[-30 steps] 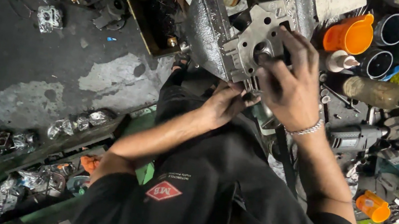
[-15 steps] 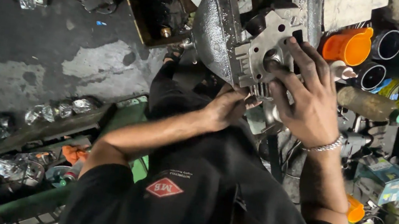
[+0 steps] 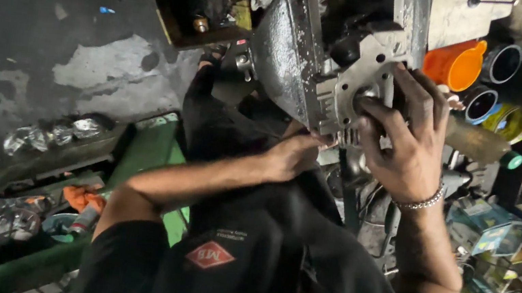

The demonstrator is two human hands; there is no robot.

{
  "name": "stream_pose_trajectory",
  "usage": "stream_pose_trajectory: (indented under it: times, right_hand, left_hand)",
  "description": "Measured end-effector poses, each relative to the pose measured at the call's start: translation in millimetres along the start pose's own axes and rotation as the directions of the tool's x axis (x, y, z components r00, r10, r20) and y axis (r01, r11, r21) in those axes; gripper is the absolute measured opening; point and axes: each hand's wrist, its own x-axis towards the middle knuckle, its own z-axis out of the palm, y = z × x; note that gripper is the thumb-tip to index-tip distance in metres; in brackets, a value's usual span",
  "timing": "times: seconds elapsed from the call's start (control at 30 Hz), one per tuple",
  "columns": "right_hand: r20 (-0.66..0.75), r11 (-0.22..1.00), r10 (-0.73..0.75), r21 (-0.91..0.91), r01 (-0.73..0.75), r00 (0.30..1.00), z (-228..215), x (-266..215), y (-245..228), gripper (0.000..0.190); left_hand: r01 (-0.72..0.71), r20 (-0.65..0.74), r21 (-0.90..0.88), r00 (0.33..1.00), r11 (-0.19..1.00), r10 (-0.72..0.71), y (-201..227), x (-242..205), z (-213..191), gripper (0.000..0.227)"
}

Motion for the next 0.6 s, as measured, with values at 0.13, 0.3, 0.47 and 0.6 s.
stream_pose_trajectory:
  times: [0.13,0.3,0.47,0.6]
  right_hand:
    - [0.067,0.995,-0.088,-0.045,0.091,0.994,-9.0,15.4,7.2,0.035]
    - [0.145,0.981,-0.175,-0.064,0.186,0.974,-17.4,41.1,11.0,0.039]
    - [0.196,0.927,-0.33,-0.115,0.356,0.923,-21.0,53.3,17.1,0.038]
    - [0.237,0.917,-0.367,-0.07,0.393,0.9,-30.3,52.7,27.5,0.036]
  left_hand:
    - [-0.08,0.142,0.071,0.987,0.994,0.069,-26.4,17.1,-27.0,0.02]
    - [-0.008,0.273,-0.026,0.962,1.0,0.015,-38.1,41.7,-27.3,0.032]
    - [-0.373,0.611,0.145,0.762,0.917,0.213,-27.3,41.1,-29.4,0.05]
    - [-0.818,0.686,0.491,0.575,0.301,0.445,-15.0,41.0,-11.5,0.044]
